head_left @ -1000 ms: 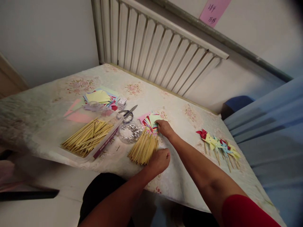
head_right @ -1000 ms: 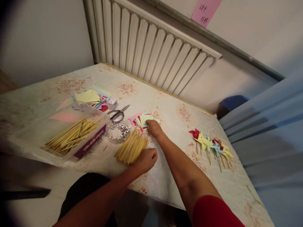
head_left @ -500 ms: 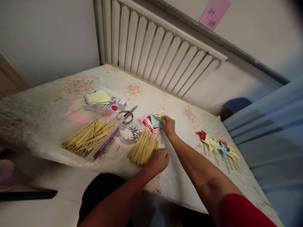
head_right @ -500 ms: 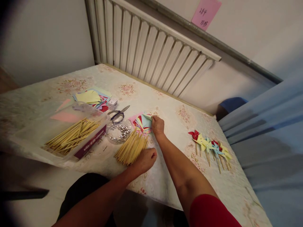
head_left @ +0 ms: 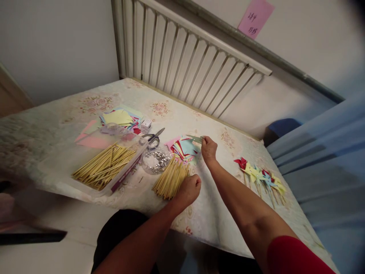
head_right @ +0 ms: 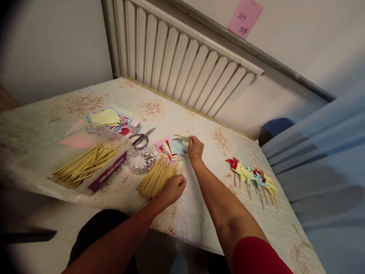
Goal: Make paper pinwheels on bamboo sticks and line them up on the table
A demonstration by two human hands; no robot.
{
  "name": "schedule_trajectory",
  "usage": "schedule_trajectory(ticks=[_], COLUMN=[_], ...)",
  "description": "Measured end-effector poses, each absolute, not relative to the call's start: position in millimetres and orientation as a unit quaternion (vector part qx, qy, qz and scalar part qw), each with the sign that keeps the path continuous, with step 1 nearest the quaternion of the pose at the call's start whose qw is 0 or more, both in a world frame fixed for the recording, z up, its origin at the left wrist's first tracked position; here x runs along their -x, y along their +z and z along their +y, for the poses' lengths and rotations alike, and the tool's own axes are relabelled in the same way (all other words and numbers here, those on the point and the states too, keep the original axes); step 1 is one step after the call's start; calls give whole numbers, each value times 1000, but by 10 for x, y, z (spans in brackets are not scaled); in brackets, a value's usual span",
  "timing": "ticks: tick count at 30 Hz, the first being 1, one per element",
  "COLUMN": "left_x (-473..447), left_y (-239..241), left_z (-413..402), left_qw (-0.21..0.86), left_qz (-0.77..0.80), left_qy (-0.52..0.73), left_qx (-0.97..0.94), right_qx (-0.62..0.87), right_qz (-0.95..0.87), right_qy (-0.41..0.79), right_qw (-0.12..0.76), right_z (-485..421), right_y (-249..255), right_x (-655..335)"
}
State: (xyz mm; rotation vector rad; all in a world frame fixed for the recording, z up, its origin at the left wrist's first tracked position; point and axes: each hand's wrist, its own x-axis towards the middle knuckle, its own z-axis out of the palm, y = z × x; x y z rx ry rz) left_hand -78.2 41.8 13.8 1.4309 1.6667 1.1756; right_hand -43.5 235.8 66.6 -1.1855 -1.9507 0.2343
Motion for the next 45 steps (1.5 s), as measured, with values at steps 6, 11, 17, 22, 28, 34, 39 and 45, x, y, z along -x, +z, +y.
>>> schedule_trajectory(ticks=[6, 11, 17, 22, 28, 34, 39, 45], left_x=[798, 802, 799, 829, 851, 863, 840, 823], left_y=[169, 156, 152, 234, 271, 298, 348, 312], left_z=[412, 425, 502, 494, 476, 472, 457, 473], left_qw=[347, 419, 543, 551, 583, 638, 655, 656], left_qz=[625, 599, 532, 471, 420, 369, 353, 344], left_qy=[455, 479, 559, 652, 661, 628, 621, 618], left_qx=[-531, -486, -330, -224, -215, -250, -245, -264], right_qx=[509, 521, 525, 495, 471, 472, 480, 505], right_qz=[-737, -720, -649, -548, -508, -521, -515, -488], right_qy=[81, 101, 278, 478, 578, 583, 589, 553], right_qw=[437, 447, 476, 476, 431, 407, 398, 448], right_z=[2466, 2479, 2249, 1828, 1360, 1127, 1035, 1019], right_y=[747, 774, 774, 816, 901, 831, 818, 853], right_x=[300, 128, -123, -341, -541, -673, -703, -705])
